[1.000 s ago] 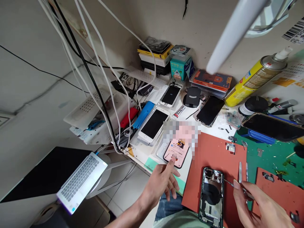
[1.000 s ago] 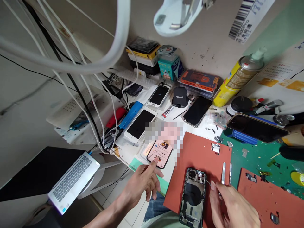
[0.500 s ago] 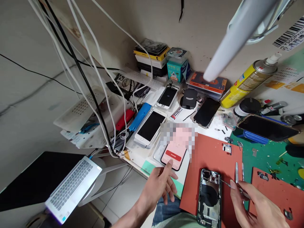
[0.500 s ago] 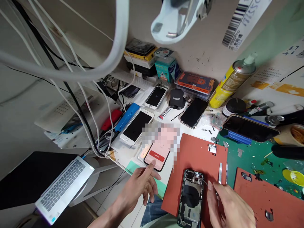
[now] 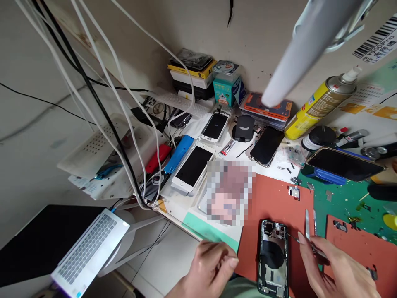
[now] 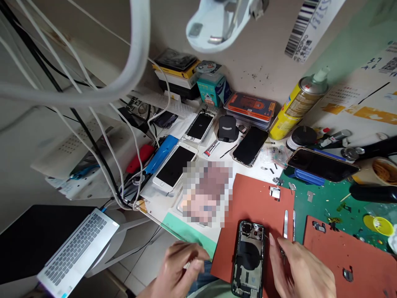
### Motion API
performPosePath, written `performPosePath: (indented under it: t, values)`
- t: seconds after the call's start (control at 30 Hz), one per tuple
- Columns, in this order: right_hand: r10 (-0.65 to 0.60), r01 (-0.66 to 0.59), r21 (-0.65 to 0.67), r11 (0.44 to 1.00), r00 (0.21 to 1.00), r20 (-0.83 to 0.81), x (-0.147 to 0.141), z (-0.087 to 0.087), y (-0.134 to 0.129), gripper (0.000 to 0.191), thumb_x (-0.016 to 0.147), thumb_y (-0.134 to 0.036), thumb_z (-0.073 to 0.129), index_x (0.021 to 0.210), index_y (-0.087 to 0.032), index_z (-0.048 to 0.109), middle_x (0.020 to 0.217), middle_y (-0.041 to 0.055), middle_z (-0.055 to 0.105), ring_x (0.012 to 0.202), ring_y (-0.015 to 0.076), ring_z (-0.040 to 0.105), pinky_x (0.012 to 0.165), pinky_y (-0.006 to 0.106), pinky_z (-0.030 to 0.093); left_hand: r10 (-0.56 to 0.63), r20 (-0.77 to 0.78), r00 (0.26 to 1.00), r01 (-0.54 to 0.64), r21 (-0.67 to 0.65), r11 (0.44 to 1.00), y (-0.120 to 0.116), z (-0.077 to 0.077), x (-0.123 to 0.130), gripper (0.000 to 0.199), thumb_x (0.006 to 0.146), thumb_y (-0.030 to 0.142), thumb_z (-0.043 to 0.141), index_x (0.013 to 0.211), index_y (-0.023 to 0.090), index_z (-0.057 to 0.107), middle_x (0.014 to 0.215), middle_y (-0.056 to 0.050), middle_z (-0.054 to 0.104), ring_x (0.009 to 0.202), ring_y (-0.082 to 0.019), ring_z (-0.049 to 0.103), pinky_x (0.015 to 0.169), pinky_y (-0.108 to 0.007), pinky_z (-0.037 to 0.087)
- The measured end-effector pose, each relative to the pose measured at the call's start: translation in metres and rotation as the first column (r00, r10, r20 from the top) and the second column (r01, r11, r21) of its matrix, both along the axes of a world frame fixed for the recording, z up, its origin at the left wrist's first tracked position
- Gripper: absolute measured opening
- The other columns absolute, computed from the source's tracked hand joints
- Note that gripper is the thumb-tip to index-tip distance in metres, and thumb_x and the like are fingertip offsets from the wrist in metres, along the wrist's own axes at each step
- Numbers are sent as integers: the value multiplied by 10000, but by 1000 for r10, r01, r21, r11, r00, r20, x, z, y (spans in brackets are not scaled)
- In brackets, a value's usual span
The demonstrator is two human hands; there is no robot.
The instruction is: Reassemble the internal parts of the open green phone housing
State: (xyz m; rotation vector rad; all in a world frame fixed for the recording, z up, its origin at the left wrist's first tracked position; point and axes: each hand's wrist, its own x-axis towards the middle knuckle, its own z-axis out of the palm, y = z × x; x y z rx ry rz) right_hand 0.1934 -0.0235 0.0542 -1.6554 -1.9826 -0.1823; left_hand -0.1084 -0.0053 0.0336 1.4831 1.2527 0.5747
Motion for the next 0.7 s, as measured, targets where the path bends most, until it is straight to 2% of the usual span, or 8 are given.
performPosePath:
  t: [0.07,0.1,0.13,0.2,0.23,0.3,0.47,0.7]
  values:
    - [8,-8,-10,1000,1000,-2,0,1,-1,221,969,-210,742,1187,-241,742,854,2,793,664,181,759,688,298,585,-68,-1,998,68,116,991,-3,-2,-3,536,1051,680,542,858,249,794,690,-81,778,640,-240,743,750,-384,584]
    - [14,-14,-12,1000,1000,5,0,1,-1,218,970,-202,739,1184,-243,740,862,4,795,679,183,764,694,299,585,-100,-29,995,104,228,968,-3,-2,-4,484,1068,642,550,931,249,798,730,-71,796,680,-238,762,766,-373,592]
    - [19,-19,-7,1000,1000,16,0,2,-1,215,970,-195,738,1179,-244,738,865,3,796,680,182,762,698,301,584,-111,-79,991,133,372,919,-2,-2,-5,434,1095,587,537,1007,244,789,763,-61,805,714,-230,774,782,-359,600]
    - [23,-24,10,1000,999,37,-1,2,-2,210,969,-189,743,1171,-244,734,850,-1,792,647,175,741,701,305,582,-63,-188,980,172,654,736,4,-2,-7,344,1140,450,485,1168,220,740,816,-52,804,755,-205,771,790,-329,606]
    - [17,-18,12,1000,999,39,-2,2,-2,208,970,-195,746,1172,-243,733,838,-4,787,628,172,729,696,306,579,-15,-222,975,179,743,644,9,-3,-8,327,1146,393,462,1239,202,711,839,-57,796,757,-199,756,779,-325,604]
    - [-12,12,-8,1000,1000,26,-3,1,-3,208,981,-215,739,1187,-239,731,823,-2,777,619,172,719,674,306,568,81,-245,966,160,816,555,19,-6,-12,338,1129,325,467,1343,171,678,883,-80,767,757,-207,711,741,-341,583]
    - [-40,40,-19,999,999,6,-6,0,-4,180,1001,-242,717,1180,-244,740,808,-3,767,610,169,709,652,305,554,254,-301,919,129,838,530,38,-16,-21,402,1068,258,557,1442,172,677,1042,-129,673,933,-263,645,842,-403,538]
    - [-46,47,-22,999,999,18,-4,-2,-6,177,1000,-244,721,1175,-230,744,840,13,775,645,173,727,690,306,578,304,-363,881,162,834,527,48,-22,-25,420,1057,244,546,1446,153,677,1133,-148,596,1028,-281,580,932,-443,492]
